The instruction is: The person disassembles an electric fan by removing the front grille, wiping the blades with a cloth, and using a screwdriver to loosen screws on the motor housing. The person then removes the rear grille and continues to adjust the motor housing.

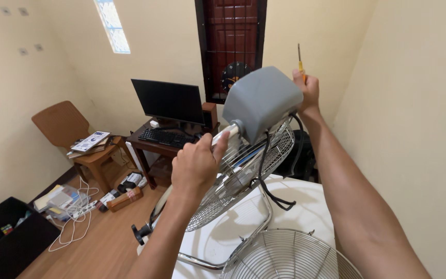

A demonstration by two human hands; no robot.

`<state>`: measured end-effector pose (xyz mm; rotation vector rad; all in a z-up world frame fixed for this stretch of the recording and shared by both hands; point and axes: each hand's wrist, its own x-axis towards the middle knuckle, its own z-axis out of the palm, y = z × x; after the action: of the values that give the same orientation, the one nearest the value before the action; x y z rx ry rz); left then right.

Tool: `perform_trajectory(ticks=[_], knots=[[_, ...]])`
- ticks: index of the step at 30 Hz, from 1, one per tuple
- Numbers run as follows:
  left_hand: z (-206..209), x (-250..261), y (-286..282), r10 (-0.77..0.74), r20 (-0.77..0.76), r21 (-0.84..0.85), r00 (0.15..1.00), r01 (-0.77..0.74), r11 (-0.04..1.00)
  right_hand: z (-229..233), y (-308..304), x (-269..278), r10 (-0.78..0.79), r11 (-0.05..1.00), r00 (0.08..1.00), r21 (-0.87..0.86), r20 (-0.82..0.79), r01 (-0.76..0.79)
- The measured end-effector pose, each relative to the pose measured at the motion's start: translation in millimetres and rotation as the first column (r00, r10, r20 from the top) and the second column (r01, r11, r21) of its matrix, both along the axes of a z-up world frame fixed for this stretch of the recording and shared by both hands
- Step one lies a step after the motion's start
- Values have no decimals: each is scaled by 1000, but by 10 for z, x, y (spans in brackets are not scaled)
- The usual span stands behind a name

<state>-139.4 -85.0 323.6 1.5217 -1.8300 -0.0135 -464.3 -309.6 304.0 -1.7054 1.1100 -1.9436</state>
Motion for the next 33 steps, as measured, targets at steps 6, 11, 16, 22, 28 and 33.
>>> perform_trajectory(ticks=[6,11,16,22,28,33], knots=[[173,55,-115,97,-110,230,989,-69,971,319,58,239,-133,962,980,217,-151,164],[282,201,-320,143,-186,248,972,-94,964,503,-188,434,-179,902,949,342,-261,264],[251,375,-674,185,-235,299,954,-110,948,521,-639,566,-235,839,880,371,-412,397],[178,499,-918,124,-263,231,957,-62,971,528,-645,787,-283,851,877,321,-389,417],[173,470,-837,141,-289,248,947,-68,966,787,402,786,-458,789,730,146,-506,596],[153,432,-812,143,-241,25,960,-142,990,749,1604,901,-10,957,964,275,-266,86]])
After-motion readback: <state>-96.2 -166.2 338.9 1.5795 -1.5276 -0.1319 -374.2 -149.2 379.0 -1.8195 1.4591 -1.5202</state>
